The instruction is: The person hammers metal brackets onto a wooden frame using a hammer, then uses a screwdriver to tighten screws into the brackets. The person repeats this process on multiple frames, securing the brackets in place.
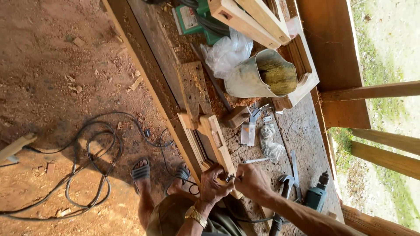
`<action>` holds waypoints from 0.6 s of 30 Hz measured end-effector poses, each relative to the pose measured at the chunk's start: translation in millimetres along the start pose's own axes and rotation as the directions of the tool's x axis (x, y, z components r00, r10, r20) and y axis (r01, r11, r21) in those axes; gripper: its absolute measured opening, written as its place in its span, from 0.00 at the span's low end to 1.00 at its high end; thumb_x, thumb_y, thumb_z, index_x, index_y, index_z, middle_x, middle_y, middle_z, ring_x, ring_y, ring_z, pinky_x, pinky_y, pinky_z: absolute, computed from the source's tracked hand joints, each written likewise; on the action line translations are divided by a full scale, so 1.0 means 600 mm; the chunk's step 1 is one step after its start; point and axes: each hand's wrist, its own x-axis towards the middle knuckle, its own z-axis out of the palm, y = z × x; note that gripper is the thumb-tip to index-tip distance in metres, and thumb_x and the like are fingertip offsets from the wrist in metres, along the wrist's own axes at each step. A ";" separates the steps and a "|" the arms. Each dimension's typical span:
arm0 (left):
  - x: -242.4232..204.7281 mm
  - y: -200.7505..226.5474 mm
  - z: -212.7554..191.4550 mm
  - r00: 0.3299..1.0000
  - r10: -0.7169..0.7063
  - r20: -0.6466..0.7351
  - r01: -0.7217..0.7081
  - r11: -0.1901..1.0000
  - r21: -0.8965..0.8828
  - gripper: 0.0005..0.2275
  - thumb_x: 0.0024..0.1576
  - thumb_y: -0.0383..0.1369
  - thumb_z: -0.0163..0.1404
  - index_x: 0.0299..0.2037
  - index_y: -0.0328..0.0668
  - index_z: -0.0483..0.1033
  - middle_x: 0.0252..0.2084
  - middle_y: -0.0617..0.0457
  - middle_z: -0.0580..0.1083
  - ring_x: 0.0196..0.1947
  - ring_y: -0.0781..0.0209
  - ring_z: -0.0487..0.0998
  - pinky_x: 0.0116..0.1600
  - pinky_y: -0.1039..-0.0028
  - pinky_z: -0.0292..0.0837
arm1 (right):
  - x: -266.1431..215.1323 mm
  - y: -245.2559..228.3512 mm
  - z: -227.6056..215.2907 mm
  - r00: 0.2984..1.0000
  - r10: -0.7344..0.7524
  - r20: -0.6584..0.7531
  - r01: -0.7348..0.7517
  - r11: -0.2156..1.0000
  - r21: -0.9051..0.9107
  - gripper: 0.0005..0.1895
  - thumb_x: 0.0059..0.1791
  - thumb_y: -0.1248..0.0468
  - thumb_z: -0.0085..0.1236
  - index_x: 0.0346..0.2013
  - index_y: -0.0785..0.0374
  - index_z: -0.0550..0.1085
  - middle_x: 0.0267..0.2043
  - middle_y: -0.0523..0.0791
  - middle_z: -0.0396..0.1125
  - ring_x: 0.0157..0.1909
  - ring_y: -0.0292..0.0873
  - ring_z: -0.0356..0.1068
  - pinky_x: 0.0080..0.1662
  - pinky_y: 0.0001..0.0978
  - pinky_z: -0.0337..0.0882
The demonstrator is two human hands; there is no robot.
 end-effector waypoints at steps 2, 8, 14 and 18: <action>-0.018 -0.003 -0.003 1.000 -0.010 0.009 0.009 0.995 0.095 0.09 0.40 0.33 0.59 0.25 0.41 0.73 0.24 0.54 0.72 0.20 0.62 0.67 0.26 0.73 0.66 | -0.013 0.004 0.012 0.999 0.037 -0.005 -0.037 0.996 0.078 0.05 0.44 0.67 0.56 0.28 0.55 0.79 0.23 0.38 0.70 0.14 0.29 0.55 0.15 0.21 0.53; -0.025 -0.035 0.014 1.000 0.004 0.025 -0.007 0.992 0.129 0.26 0.51 0.63 0.52 0.27 0.46 0.73 0.24 0.58 0.73 0.18 0.67 0.69 0.23 0.76 0.69 | 0.019 0.079 0.094 0.932 -0.314 -0.180 0.326 0.945 0.040 0.08 0.51 0.66 0.57 0.34 0.58 0.64 0.22 0.37 0.58 0.18 0.32 0.54 0.15 0.23 0.59; -0.034 -0.019 0.031 1.000 0.011 -0.004 -0.010 0.989 0.150 0.13 0.55 0.46 0.52 0.31 0.47 0.71 0.25 0.59 0.70 0.21 0.68 0.68 0.24 0.77 0.69 | -0.011 0.046 0.041 0.780 -0.625 0.032 0.519 0.617 -0.592 0.03 0.57 0.66 0.46 0.43 0.62 0.67 0.25 0.48 0.63 0.16 0.37 0.57 0.15 0.30 0.63; -0.032 -0.024 0.040 0.999 -0.021 -0.028 0.024 0.996 0.081 0.06 0.54 0.36 0.58 0.32 0.44 0.76 0.25 0.56 0.74 0.22 0.65 0.74 0.24 0.79 0.75 | 0.023 0.057 0.051 0.756 -0.654 -0.015 0.576 0.677 -0.458 0.13 0.59 0.64 0.43 0.32 0.59 0.73 0.14 0.41 0.60 0.09 0.32 0.50 0.09 0.29 0.50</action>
